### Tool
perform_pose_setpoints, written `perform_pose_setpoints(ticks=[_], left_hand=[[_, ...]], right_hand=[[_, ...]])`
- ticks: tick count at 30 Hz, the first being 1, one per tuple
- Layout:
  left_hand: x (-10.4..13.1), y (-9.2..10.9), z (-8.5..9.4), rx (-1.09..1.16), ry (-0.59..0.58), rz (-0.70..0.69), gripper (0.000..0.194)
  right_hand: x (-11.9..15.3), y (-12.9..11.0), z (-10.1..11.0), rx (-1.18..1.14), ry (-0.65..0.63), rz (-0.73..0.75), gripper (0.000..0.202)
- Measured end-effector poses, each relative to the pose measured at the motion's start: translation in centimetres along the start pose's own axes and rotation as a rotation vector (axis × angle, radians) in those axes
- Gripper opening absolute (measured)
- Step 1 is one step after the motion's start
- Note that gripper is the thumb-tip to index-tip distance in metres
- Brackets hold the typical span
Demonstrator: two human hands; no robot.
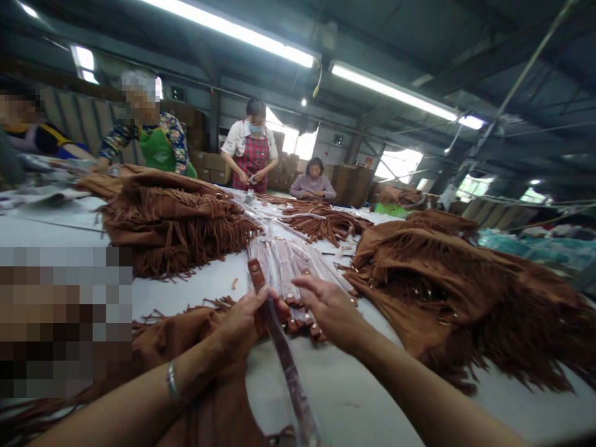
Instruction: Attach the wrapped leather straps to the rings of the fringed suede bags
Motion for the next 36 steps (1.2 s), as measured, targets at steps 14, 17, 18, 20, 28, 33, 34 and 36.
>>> perform_pose_setpoints(ticks=[14,17,18,20,28,33,34,36], left_hand=[[-0.1,4.4,-0.4,-0.900,-0.212,-0.100,0.031],[-0.9,5.4,1.1,-1.107,-0.121,-0.169,0.027],[-1.0,5.2,1.6,-1.184,-0.105,-0.178,0.025],[-1.2,4.1,2.3,-1.340,-0.112,-0.159,0.022],[-2.7,0.2,3.0,-1.719,-0.444,0.094,0.023],[-3.5,-0.4,2.7,-1.812,-0.557,0.204,0.028],[-3.5,-0.5,2.7,-1.836,-0.543,0.198,0.030],[-3.0,-0.6,2.7,-1.867,-0.516,0.195,0.030]], right_hand=[[-4.0,3.7,-2.1,-0.751,-0.198,-0.285,0.030],[-3.6,6.2,0.4,-0.501,-0.253,-0.349,0.037],[-3.3,6.9,0.7,-0.389,-0.256,-0.348,0.039],[-2.6,8.0,-0.1,-0.219,-0.302,-0.314,0.039],[0.5,10.5,-9.8,-0.342,-0.307,-0.154,0.031],[1.5,12.2,-11.1,-0.504,-0.308,-0.136,0.034],[1.6,12.4,-10.9,-0.531,-0.320,-0.127,0.036],[1.7,12.8,-10.5,-0.613,-0.336,-0.141,0.038]])
Point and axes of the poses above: each hand's wrist, its own x-axis away from the middle knuckle, its own z-axis out of the back of the hand, y = z × x, the point moved 8 cm from there along -x, towards the middle knuckle, and after that the axes turned 4 degrees about -z, right-handed, at the moved point
